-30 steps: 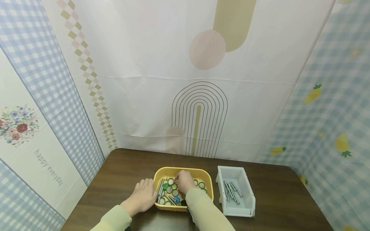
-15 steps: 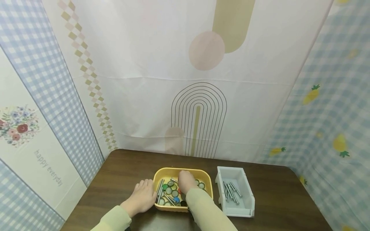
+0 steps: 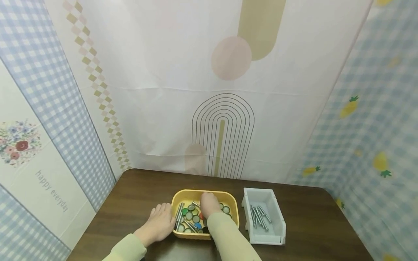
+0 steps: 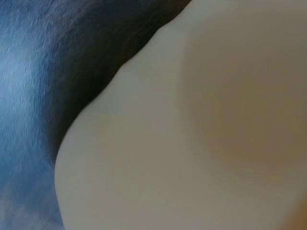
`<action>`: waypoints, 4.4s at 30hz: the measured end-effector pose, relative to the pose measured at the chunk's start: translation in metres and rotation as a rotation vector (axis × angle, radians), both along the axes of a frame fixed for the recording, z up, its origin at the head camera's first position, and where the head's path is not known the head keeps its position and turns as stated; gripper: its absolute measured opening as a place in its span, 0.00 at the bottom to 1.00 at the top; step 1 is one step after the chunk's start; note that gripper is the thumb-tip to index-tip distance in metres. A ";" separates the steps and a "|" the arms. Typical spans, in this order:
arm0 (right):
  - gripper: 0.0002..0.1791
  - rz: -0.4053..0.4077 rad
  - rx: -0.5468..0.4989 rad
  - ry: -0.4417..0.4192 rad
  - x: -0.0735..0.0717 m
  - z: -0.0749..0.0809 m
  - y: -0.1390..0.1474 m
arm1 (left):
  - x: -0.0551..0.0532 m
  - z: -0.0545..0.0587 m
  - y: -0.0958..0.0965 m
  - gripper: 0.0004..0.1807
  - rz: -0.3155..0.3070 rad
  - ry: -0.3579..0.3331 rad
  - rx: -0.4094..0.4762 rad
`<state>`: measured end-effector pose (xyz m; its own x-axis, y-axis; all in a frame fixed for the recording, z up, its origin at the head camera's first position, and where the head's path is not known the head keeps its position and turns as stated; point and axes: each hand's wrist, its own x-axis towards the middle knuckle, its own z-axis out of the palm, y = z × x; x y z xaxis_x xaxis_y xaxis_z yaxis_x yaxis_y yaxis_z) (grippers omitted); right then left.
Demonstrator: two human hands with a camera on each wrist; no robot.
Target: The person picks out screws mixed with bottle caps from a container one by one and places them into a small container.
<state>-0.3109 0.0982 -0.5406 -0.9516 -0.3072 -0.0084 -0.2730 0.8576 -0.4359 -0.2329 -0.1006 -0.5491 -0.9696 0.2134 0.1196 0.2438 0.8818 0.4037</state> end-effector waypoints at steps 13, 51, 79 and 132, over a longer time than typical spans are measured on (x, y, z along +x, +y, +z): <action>0.12 -0.017 -0.235 -0.082 0.000 -0.007 0.010 | -0.004 -0.004 0.000 0.09 -0.004 0.004 -0.023; 0.16 -0.062 -0.122 -0.068 0.003 -0.006 0.002 | -0.003 -0.005 0.002 0.11 0.030 -0.041 -0.011; 0.18 0.123 -0.127 -0.075 0.013 0.033 0.058 | -0.007 -0.001 0.004 0.10 0.032 -0.066 -0.003; 0.05 -0.316 -0.222 -0.135 0.025 0.029 0.199 | -0.007 0.001 0.005 0.12 0.020 -0.096 0.012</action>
<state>-0.2858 0.2968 -0.5118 -0.9943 -0.0078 -0.1064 0.0618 0.7711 -0.6338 -0.2398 -0.0958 -0.5484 -0.9809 0.1926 0.0285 0.1856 0.8812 0.4349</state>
